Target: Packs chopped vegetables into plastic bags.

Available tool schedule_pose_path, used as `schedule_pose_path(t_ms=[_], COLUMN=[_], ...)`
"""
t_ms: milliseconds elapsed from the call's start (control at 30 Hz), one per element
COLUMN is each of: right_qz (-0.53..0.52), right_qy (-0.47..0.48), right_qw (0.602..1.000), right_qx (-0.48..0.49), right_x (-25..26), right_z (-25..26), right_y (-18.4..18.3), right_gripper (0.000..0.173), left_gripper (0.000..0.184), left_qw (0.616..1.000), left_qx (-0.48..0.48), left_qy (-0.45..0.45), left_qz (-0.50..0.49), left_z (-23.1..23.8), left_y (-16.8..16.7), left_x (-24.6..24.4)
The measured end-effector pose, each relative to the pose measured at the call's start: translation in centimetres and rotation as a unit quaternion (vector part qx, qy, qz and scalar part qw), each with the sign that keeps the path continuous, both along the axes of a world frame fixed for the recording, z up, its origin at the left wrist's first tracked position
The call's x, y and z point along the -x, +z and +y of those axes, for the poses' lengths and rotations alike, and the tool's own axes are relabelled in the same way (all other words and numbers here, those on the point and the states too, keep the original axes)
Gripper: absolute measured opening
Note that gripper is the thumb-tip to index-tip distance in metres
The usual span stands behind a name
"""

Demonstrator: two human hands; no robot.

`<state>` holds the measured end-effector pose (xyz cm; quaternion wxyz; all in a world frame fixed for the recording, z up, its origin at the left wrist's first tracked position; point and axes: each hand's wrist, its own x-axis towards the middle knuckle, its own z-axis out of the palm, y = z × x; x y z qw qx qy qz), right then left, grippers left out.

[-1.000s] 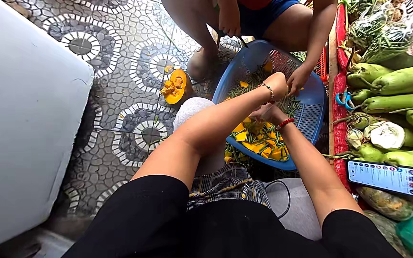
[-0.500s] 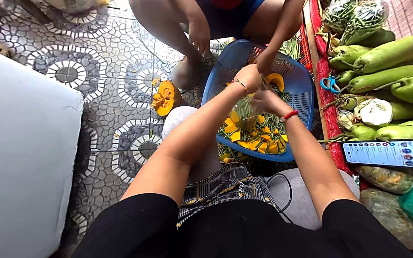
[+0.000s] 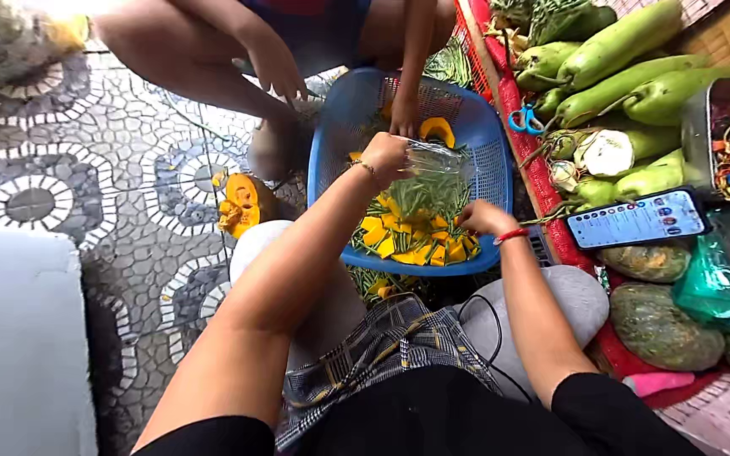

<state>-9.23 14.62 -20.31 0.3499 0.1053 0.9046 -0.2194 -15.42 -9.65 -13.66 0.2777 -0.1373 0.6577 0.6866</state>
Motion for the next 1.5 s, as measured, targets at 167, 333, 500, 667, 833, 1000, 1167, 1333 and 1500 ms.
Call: schedule_pose_path(t_ms=[167, 333, 500, 667, 833, 1000, 1167, 1333, 1500], right_qz=[0.018, -0.003, 0.031, 0.051, 0.036, 0.074, 0.009, -0.011, 0.261], right_qy=[-0.044, 0.003, 0.147, 0.225, 0.194, 0.181, 0.234, 0.204, 0.028], right_qw=[0.991, 0.99, 0.988, 0.97, 0.976, 0.979, 0.967, 0.975, 0.945], right_qx=[-0.124, -0.139, 0.044, -0.079, -0.096, -0.057, -0.104, -0.09, 0.198], right_x=[-1.7, -1.2, -4.6, -6.1, -5.3, -4.4, -4.6, -4.5, -5.1], right_z=[1.9, -0.4, -5.8, -8.2, -6.7, -4.6, -5.8, -5.7, -2.5], right_y=[-8.6, -5.1, -4.6, -5.9, -5.3, -3.8, -5.1, -3.3, 8.7], right_gripper=[0.051, 0.038, 0.021, 0.039, 0.048, 0.013, 0.04, 0.035, 0.021], left_gripper=[0.033, 0.043, 0.033, 0.037, 0.034, 0.028, 0.028, 0.026, 0.027], left_qw=[0.999, 0.998, 0.995, 0.979, 0.923, 0.884, 0.87, 0.859, 0.843], left_qx=[0.032, 0.045, 0.059, 0.135, 0.24, 0.276, 0.27, 0.264, 0.259], left_qy=[0.004, -0.025, -0.074, -0.114, -0.166, -0.216, -0.219, -0.241, -0.262], left_qz=[-0.018, 0.021, 0.02, 0.098, 0.25, 0.31, 0.349, 0.367, 0.391], left_z=[-0.1, -0.8, -1.3, -1.6, -2.3, -1.9, -2.0, -2.4, -2.3], left_y=[-0.4, -0.4, 0.6, 1.2, 1.8, 2.1, 2.5, 2.6, 2.9], left_x=[0.1, 0.7, 1.0, 0.9, 0.9, 0.3, 0.4, 0.1, -1.0])
